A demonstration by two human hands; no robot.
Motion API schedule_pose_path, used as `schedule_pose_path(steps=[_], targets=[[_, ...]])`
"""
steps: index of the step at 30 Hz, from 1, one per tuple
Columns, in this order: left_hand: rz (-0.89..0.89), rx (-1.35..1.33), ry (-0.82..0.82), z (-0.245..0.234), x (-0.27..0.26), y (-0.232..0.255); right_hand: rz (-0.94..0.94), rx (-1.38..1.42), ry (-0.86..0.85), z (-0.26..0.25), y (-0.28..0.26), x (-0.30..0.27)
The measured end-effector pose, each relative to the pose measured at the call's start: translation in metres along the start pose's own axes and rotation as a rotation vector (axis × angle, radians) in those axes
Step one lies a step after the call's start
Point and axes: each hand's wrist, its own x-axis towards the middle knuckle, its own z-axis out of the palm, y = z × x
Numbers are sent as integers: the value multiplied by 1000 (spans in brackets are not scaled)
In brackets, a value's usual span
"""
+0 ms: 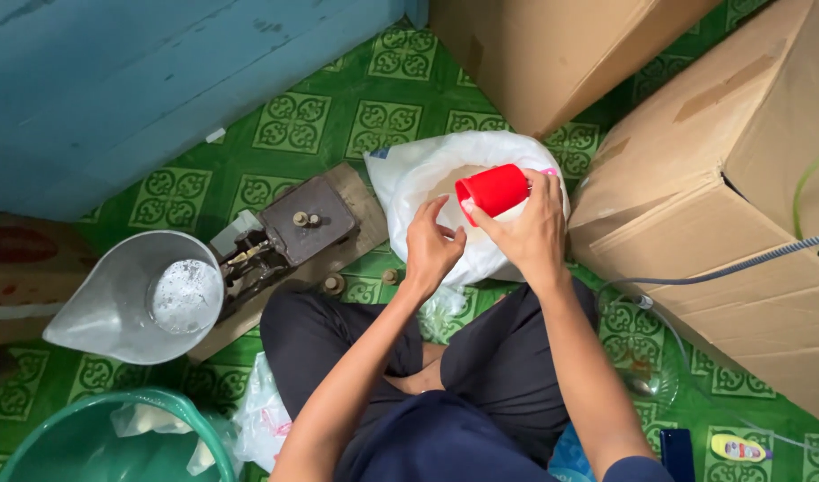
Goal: Packaging white powder from a large sack into small plastic bags using a scoop and a manual filling funnel.
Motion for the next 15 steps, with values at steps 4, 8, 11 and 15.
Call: schedule_pose_path(steps=[4,8,11,15], targets=[[0,-23,5,-1,-1,6,-13,-18,-32,3,-8,-2],[-11,-35,24,1,2,9,-11,-67,-48,9,-13,-4],[-7,-32,29,8,7,-5,-2,-111,-48,9,-19,-7],[-11,-42,19,5,7,1,-4,-150,-45,10,-24,-7]])
